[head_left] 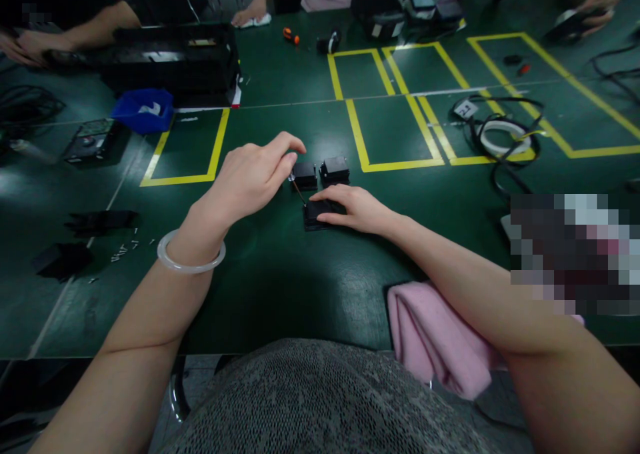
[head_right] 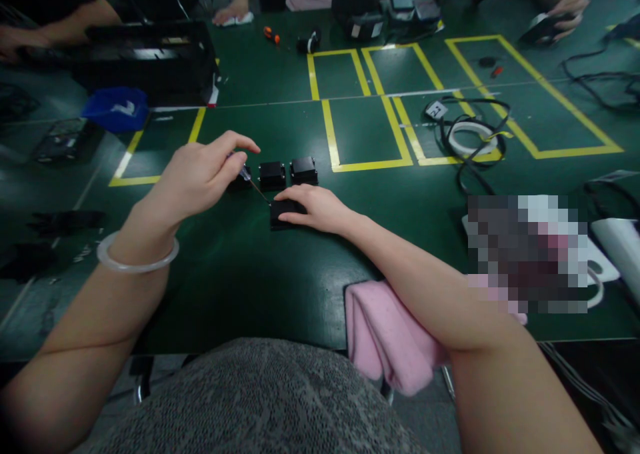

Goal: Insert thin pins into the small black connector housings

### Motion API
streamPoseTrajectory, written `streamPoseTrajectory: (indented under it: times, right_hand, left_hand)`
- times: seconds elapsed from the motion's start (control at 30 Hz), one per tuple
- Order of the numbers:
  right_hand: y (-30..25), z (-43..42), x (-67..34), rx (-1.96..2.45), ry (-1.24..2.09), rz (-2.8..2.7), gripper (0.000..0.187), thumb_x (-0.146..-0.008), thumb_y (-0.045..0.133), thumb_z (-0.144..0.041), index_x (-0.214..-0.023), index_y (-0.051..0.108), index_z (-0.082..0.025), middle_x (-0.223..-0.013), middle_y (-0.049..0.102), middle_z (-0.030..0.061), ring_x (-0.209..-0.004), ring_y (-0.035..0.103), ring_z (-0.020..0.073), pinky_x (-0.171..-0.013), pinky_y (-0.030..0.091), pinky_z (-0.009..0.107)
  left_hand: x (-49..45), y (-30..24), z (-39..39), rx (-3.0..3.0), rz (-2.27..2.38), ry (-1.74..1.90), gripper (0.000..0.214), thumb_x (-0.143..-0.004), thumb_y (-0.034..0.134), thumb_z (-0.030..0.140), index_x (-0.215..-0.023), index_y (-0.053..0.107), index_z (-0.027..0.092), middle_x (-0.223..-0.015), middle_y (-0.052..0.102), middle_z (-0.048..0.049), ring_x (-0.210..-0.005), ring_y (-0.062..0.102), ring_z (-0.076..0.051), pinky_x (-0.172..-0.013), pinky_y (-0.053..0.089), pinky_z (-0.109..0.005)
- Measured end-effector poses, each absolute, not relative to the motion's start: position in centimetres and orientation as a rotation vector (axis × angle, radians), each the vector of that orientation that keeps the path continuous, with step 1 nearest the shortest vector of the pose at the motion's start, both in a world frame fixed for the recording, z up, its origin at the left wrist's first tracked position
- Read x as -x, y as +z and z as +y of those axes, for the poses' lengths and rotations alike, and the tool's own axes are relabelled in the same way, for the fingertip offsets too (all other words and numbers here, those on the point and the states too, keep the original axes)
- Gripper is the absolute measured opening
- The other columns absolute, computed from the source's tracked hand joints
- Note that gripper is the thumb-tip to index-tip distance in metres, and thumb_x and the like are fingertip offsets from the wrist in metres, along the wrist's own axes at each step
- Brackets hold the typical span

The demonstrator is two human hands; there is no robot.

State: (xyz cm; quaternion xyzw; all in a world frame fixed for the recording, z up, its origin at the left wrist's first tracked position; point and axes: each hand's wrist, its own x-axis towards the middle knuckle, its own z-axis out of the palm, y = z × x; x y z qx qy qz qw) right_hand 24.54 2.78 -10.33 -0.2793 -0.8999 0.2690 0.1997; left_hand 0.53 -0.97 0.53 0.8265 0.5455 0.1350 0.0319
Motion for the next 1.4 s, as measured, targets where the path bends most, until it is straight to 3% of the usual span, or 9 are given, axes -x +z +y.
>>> streamPoseTrajectory:
  times: [0.47, 0.73, 1.17, 1.4]
  right_hand:
    - [-10.33, 2.74, -24.49, 0.780, 0.753, -2.515, 0.042, -0.102, 0.066, -0.043, -0.135, 0.072, -0.018, -0.130, 0.077, 0.0140, -0.119, 0.070, 0.0314, -0.103, 0.052, 0.045]
    - [-10.46, 2.80, -24.57, 0.763, 0.744, -2.505, 0.041, -0.102, 0.066, -0.045, -0.134, 0.073, -0.021, -0.130, 0.078, 0.0124, -0.118, 0.071, 0.0308, -0.102, 0.054, 0.045]
    - [-10.27, 2.77, -24.56, 0.788, 0.762, -2.517, 0.042, -0.102, 0.066, -0.044, -0.135, 0.072, -0.019, -0.131, 0.077, 0.0142, -0.120, 0.070, 0.0322, -0.103, 0.053, 0.048]
    - [-10.43, 2.87, -24.56, 0.778, 0.762, -2.514, 0.041, -0.102, 0.066, -0.045, -0.135, 0.073, -0.021, -0.132, 0.077, 0.0125, -0.120, 0.070, 0.0313, -0.104, 0.053, 0.047]
  left_hand:
    - [-0.51, 0.42, -0.90, -2.533, 1.683, 0.405, 0.046, -0.108, 0.037, 0.034, -0.142, 0.066, 0.021, -0.095, 0.074, -0.0065, -0.081, 0.068, -0.022, -0.076, 0.049, -0.033]
    - [-0.65, 0.45, -0.84, -2.526, 1.691, 0.398, 0.045, -0.109, 0.039, 0.036, -0.140, 0.066, 0.020, -0.079, 0.068, -0.0029, -0.068, 0.061, -0.019, -0.072, 0.045, -0.032]
    - [-0.51, 0.52, -0.86, -2.533, 1.661, 0.398, 0.045, -0.107, 0.036, 0.032, -0.138, 0.066, 0.019, -0.089, 0.072, -0.0058, -0.074, 0.065, -0.021, -0.074, 0.046, -0.033]
    - [-0.66, 0.13, -0.71, -2.552, 1.704, 0.437, 0.043, -0.109, 0.040, 0.037, -0.141, 0.066, 0.023, -0.084, 0.071, -0.0033, -0.075, 0.065, -0.022, -0.075, 0.046, -0.031]
